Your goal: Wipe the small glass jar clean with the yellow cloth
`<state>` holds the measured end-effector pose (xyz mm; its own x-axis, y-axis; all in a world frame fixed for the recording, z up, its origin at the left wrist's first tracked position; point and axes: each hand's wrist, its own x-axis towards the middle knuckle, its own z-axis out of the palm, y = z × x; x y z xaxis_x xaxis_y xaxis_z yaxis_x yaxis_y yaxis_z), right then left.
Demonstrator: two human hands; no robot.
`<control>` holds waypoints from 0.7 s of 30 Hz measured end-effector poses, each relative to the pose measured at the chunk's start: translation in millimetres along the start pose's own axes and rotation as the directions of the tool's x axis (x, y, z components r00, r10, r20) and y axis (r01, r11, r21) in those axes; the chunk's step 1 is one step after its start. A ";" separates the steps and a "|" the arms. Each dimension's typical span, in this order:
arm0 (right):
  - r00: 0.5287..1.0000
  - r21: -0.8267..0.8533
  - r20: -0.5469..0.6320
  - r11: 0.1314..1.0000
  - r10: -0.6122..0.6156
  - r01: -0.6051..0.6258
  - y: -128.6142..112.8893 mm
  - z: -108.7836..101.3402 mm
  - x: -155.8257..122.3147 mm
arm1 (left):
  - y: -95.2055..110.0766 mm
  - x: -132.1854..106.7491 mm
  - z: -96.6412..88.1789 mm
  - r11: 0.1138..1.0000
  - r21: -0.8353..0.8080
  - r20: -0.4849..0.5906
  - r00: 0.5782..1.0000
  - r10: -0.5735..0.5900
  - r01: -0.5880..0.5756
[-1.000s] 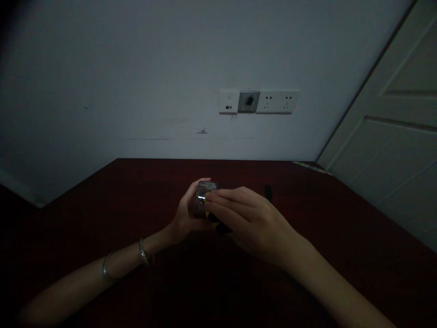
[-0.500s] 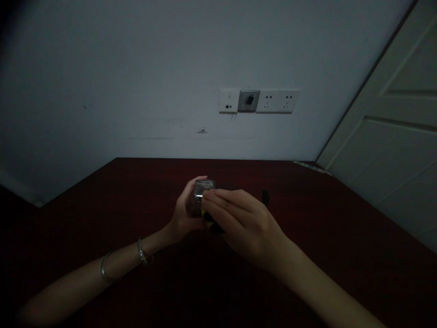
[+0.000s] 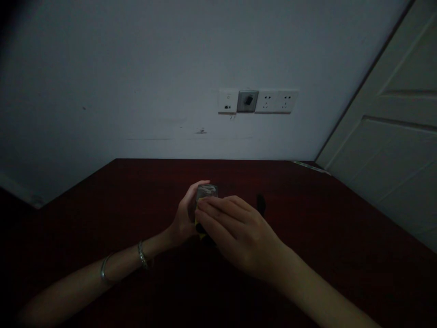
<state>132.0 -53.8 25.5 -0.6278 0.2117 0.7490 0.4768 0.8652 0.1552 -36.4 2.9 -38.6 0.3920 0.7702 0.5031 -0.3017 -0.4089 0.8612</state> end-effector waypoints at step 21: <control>0.999 -0.065 0.049 0.998 -0.007 0.010 -0.7 -4.4 5.5 | 1.3 -1.2 -0.2 0.982 0.176 0.026 0.997 0.066 -0.070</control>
<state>130.9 -55.2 32.3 -0.6608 0.2277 0.7152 0.5093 0.8360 0.2044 -37.4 1.5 -38.1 0.3937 0.7286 0.5604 -0.1706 -0.5412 0.8234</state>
